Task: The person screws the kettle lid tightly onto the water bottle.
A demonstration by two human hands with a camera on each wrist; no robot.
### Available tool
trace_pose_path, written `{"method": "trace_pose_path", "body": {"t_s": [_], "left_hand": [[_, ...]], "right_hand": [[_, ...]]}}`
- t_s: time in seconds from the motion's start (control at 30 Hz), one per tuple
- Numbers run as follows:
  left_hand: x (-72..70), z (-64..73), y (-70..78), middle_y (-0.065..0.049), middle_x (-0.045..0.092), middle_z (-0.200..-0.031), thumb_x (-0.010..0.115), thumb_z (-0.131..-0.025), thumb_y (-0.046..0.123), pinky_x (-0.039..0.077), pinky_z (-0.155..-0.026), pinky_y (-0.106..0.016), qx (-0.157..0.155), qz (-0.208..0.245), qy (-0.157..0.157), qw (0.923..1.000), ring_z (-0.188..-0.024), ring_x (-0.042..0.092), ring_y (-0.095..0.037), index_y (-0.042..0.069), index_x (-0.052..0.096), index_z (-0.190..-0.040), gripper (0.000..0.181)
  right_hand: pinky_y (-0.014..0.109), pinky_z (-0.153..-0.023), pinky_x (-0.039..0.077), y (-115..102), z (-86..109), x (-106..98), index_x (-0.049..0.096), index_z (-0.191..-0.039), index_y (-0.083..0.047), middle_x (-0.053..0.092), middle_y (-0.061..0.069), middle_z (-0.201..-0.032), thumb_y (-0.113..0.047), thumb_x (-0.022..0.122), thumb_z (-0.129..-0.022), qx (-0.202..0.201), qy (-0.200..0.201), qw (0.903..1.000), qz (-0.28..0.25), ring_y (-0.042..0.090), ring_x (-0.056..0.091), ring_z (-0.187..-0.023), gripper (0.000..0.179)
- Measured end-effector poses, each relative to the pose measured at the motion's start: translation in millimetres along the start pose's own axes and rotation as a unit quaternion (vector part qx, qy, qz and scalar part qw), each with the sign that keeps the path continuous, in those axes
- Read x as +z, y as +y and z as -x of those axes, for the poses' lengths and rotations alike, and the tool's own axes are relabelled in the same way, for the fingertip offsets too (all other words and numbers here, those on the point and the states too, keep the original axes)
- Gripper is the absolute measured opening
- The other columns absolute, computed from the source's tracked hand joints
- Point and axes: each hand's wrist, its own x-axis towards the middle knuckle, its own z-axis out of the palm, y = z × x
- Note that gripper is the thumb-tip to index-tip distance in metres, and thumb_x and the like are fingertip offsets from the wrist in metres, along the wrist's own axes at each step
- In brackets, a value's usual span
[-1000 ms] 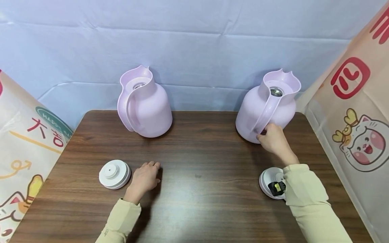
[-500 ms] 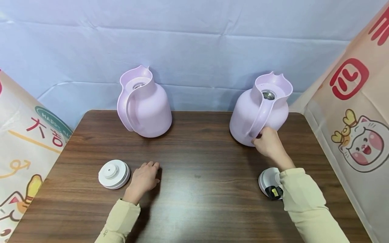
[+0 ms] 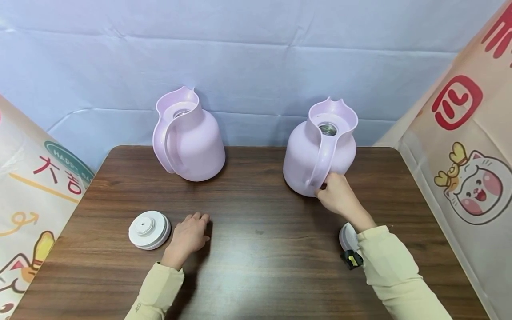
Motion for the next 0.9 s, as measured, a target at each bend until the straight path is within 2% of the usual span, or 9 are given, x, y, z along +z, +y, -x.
{"method": "trace_pose_path", "body": {"t_s": [0.23,0.57,0.9], "left_hand": [[-0.7,-0.5,0.5,-0.013,0.056,-0.104,0.074,-0.074,0.018,0.043,-0.074,-0.05,-0.003,-0.001,-0.002,1.0,-0.099,0.052,-0.032,0.006,0.056,-0.111,0.043],[-1.0,-0.5,1.2,-0.014,0.056,-0.108,0.073,-0.075,0.019,0.044,-0.073,-0.05,-0.002,-0.004,-0.007,1.0,-0.099,0.051,-0.031,0.005,0.055,-0.114,0.045],[-1.5,-0.2,0.8,-0.013,0.056,-0.104,0.074,-0.074,0.018,0.045,-0.072,-0.049,-0.003,-0.006,-0.005,1.0,-0.097,0.052,-0.031,0.005,0.056,-0.111,0.043]], "right_hand": [[0.042,-0.06,0.039,-15.0,0.8,8.4,0.06,-0.075,0.004,0.058,0.013,-0.067,0.002,0.062,-0.067,-0.035,-0.002,0.9993,-0.01,0.028,0.048,-0.063,0.009],[0.036,-0.056,0.039,-29.3,2.1,21.7,0.06,-0.072,0.001,0.055,0.007,-0.064,0.005,0.061,-0.066,-0.061,-0.013,0.9977,-0.028,0.022,0.045,-0.06,0.007],[0.033,-0.054,0.037,-41.5,1.8,30.6,0.056,-0.068,-0.003,0.051,0.002,-0.06,0.004,0.06,-0.066,-0.084,-0.027,0.9952,-0.042,0.017,0.043,-0.057,0.009]]}}
